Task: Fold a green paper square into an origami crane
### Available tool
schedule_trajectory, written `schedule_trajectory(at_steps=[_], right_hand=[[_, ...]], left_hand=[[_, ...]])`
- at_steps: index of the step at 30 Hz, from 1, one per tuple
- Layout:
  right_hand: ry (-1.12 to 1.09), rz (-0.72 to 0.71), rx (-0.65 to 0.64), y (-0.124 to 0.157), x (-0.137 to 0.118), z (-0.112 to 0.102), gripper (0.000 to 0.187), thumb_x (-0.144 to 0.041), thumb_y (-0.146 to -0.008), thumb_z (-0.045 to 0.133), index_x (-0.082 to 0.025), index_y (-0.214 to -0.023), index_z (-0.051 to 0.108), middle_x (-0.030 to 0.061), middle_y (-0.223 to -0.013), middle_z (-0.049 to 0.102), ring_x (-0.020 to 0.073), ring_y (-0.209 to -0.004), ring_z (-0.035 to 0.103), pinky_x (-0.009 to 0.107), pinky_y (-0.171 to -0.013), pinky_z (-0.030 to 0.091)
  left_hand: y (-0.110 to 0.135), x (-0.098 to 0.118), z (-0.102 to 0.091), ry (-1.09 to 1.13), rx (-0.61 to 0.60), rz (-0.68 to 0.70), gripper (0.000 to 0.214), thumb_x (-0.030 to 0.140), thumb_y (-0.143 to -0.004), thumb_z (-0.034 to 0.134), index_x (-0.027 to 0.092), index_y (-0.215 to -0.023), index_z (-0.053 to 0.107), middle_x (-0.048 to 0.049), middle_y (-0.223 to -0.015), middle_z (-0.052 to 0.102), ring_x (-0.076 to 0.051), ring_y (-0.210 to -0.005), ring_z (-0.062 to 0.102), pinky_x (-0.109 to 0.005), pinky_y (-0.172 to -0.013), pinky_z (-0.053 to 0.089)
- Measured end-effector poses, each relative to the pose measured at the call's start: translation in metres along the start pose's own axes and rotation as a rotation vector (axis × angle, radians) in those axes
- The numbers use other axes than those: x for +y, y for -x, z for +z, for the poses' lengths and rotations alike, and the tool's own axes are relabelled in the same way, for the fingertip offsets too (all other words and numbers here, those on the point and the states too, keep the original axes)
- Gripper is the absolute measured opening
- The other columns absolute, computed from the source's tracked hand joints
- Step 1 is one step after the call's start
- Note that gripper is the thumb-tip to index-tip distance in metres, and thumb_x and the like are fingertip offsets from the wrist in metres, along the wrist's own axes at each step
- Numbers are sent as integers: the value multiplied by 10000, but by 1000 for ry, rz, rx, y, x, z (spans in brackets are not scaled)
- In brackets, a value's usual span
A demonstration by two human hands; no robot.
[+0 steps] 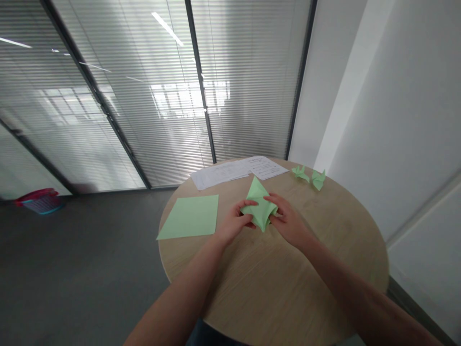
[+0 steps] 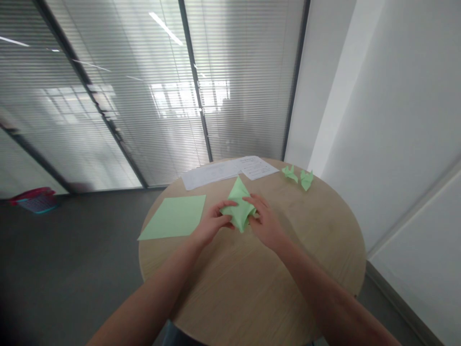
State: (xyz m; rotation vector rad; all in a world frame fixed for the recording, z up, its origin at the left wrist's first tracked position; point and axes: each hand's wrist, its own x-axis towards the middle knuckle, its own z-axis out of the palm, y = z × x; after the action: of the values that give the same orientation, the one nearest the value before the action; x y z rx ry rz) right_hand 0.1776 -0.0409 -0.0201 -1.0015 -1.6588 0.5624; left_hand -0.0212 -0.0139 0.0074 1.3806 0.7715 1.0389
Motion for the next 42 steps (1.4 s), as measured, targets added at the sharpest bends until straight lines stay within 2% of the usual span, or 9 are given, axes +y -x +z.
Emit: schedule_trajectory(at_steps=[3, 7, 10, 14, 24, 30, 37, 42], right_hand=[[79, -41, -23, 1, -2, -5, 305, -168, -848, 613, -299, -1082, 760, 88, -1541, 441, 295, -1359, 541, 375, -821, 650], [94, -57, -23, 0, -5, -8, 159, -190, -831, 651, -263, -924, 757, 101, -1456, 510, 284, -1380, 517, 369, -867, 637], [55, -21, -11, -2, -3, -8, 114, -220, -838, 649, -251, -908, 734, 110, -1427, 523, 275, -1326, 565, 352, -815, 648], [33, -2, 7, -3, 0, -8, 102, -229, -836, 650, -255, -905, 721, 105, -1406, 538, 267, -1239, 623, 368, -802, 652], [-24, 40, 37, -3, -2, -9, 107, -257, -844, 660, -255, -931, 721, 94, -1359, 564, 229, -1107, 678, 357, -788, 655], [-45, 60, 55, -3, -6, -10, 89, -265, -836, 663, -254, -905, 719, 106, -1324, 583, 265, -1158, 654, 389, -785, 655], [-53, 75, 56, -3, -6, -10, 84, -297, -847, 683, -264, -914, 722, 97, -1335, 593, 269, -1178, 644, 385, -800, 645], [-40, 51, 36, -2, -9, -8, 81, -297, -864, 668, -254, -910, 719, 106, -1330, 594, 266, -1160, 656, 380, -795, 643]], left_hand=[[-1, 1, -3, 58, 49, -51, 427, 195, -644, 681, 167, -1070, 673, -15, -863, 657, -146, -697, 629, -284, -622, 584], [-1, 2, -5, 100, 48, -86, 441, 281, -665, 780, 171, -1078, 672, -25, -907, 659, -143, -708, 631, -275, -607, 576], [0, 3, -6, 93, 10, -69, 509, 373, -667, 856, 175, -1094, 664, -37, -962, 660, -152, -752, 637, -270, -609, 574], [1, 2, -8, 46, -54, -45, 609, 443, -671, 891, 179, -1160, 640, -14, -861, 643, -145, -732, 618, -249, -602, 552], [-3, -5, -11, 19, -124, 4, 707, 392, -668, 904, 182, -1260, 578, 5, -804, 648, -141, -714, 613, -236, -606, 519], [-4, -8, -10, 15, -141, 15, 771, 359, -674, 896, 181, -1330, 532, -3, -815, 666, -159, -728, 639, -263, -627, 546], [-1, 0, -5, -10, -98, 5, 819, 236, -654, 838, 179, -1389, 481, 56, -690, 591, -151, -638, 613, -279, -612, 548], [-1, -1, -3, 62, -51, 34, 846, 161, -630, 784, 200, -1410, 460, 33, -809, 627, -148, -699, 610, -252, -621, 515]])
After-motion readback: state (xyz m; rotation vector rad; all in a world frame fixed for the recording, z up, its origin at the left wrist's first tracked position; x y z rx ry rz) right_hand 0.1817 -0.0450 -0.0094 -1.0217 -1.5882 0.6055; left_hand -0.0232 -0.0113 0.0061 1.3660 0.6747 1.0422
